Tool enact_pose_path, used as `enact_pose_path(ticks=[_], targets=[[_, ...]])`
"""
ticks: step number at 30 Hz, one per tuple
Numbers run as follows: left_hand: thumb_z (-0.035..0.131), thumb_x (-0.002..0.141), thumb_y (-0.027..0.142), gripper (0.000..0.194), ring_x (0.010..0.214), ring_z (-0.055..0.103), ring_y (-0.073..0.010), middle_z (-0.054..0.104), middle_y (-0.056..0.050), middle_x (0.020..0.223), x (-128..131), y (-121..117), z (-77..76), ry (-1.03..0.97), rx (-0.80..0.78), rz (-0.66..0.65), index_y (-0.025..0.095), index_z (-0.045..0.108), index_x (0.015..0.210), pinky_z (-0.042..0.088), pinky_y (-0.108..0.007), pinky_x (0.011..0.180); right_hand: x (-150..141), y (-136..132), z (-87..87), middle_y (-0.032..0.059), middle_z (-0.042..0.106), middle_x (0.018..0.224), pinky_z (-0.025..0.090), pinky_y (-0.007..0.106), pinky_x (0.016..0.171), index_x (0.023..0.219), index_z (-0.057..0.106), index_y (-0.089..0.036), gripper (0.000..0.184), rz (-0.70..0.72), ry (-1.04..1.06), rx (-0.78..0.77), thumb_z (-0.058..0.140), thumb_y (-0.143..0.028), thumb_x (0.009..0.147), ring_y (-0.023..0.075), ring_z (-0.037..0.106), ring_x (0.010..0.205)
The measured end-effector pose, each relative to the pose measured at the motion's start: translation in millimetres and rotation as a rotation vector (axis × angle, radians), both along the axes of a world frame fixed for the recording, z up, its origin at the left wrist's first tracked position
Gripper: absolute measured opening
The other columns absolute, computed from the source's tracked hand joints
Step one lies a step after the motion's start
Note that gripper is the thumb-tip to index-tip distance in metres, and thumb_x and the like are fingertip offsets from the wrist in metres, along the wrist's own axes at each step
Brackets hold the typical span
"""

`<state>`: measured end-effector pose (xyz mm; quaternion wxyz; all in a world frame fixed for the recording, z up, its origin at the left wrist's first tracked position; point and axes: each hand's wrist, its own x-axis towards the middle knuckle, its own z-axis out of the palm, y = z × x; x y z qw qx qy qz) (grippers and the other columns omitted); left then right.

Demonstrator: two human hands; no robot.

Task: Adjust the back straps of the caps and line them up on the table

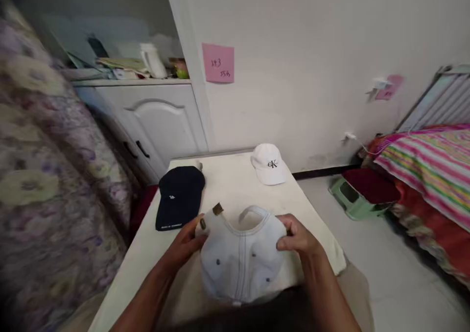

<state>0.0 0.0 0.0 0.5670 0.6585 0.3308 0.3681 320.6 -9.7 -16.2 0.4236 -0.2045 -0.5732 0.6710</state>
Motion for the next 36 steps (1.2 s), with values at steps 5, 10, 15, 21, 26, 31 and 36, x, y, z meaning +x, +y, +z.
enact_pose_path(ticks=[5, 10, 15, 21, 26, 31, 36], targets=[[0.065, 0.085, 0.039, 0.023, 0.074, 0.045, -0.0152, 0.047, 0.001, 0.080, 0.5, -7.6, 8.2, 0.170, 0.163, 0.021, 0.017, 0.057, 0.081, 0.036, -0.024, 0.067, 5.9, -14.0, -0.3, 0.0019, 0.061, 0.067, 0.044, 0.021, 0.054, 0.071, 0.069, -0.010, 0.032, 0.089, -0.105, 0.047, 0.082, -0.039, 0.067, 0.0124, 0.051, 0.057], [0.066, 0.084, 0.040, 0.024, 0.077, 0.048, -0.0171, 0.050, -0.002, 0.087, 3.2, -14.6, 4.4, -0.012, 0.137, 0.016, 0.016, 0.063, 0.082, 0.038, -0.025, 0.066, 3.9, -22.8, 3.1, 0.0018, 0.059, 0.065, 0.044, 0.022, 0.055, 0.073, 0.070, -0.012, 0.032, 0.042, -0.110, 0.140, 0.079, -0.043, 0.072, 0.0137, 0.052, 0.059], [0.060, 0.087, 0.042, 0.028, 0.074, 0.049, -0.0172, 0.052, -0.001, 0.079, 5.3, -20.0, -4.9, 0.012, 0.107, 0.205, 0.016, 0.064, 0.079, 0.037, -0.025, 0.066, 2.8, -24.0, 6.8, 0.0031, 0.062, 0.070, 0.044, 0.023, 0.057, 0.079, 0.072, -0.013, 0.028, -0.025, -0.086, 0.177, 0.076, -0.040, 0.077, 0.0145, 0.054, 0.062], [0.059, 0.084, 0.055, 0.043, 0.059, 0.041, -0.0128, 0.045, 0.003, 0.063, 4.4, -44.3, -17.3, 0.155, 0.054, 0.113, 0.016, 0.054, 0.066, 0.029, -0.024, 0.057, 3.2, -36.2, 2.6, 0.0015, 0.062, 0.067, 0.043, 0.021, 0.056, 0.083, 0.074, -0.010, 0.031, 0.195, -0.166, 0.057, 0.077, -0.040, 0.076, 0.0119, 0.051, 0.058], [0.054, 0.085, 0.060, 0.051, 0.058, 0.038, -0.0123, 0.038, 0.003, 0.061, 6.3, -57.3, -20.9, 0.171, 0.090, 0.078, 0.018, 0.045, 0.059, 0.026, -0.026, 0.057, -3.7, -48.9, -7.2, -0.0013, 0.059, 0.068, 0.039, 0.018, 0.054, 0.086, 0.070, -0.011, 0.030, 0.250, -0.213, -0.085, 0.080, -0.037, 0.075, 0.0093, 0.050, 0.059], [0.056, 0.084, 0.059, 0.049, 0.058, 0.037, -0.0124, 0.038, 0.004, 0.061, 6.2, -60.0, -26.8, 0.135, 0.067, 0.182, 0.018, 0.045, 0.059, 0.027, -0.026, 0.057, -10.4, -57.6, -4.5, 0.0011, 0.064, 0.078, 0.042, 0.019, 0.060, 0.091, 0.069, -0.012, 0.030, 0.222, -0.134, -0.106, 0.081, -0.033, 0.074, 0.0103, 0.055, 0.067], [0.053, 0.092, 0.043, 0.032, 0.066, 0.048, -0.0144, 0.052, 0.001, 0.070, 0.4, -71.3, -3.8, 0.195, 0.038, 0.069, 0.017, 0.059, 0.075, 0.035, -0.025, 0.062, -20.6, -62.1, 5.4, -0.0005, 0.061, 0.073, 0.036, 0.018, 0.054, 0.093, 0.072, -0.013, 0.033, 0.209, -0.174, -0.124, 0.080, -0.039, 0.075, 0.0086, 0.049, 0.061]])
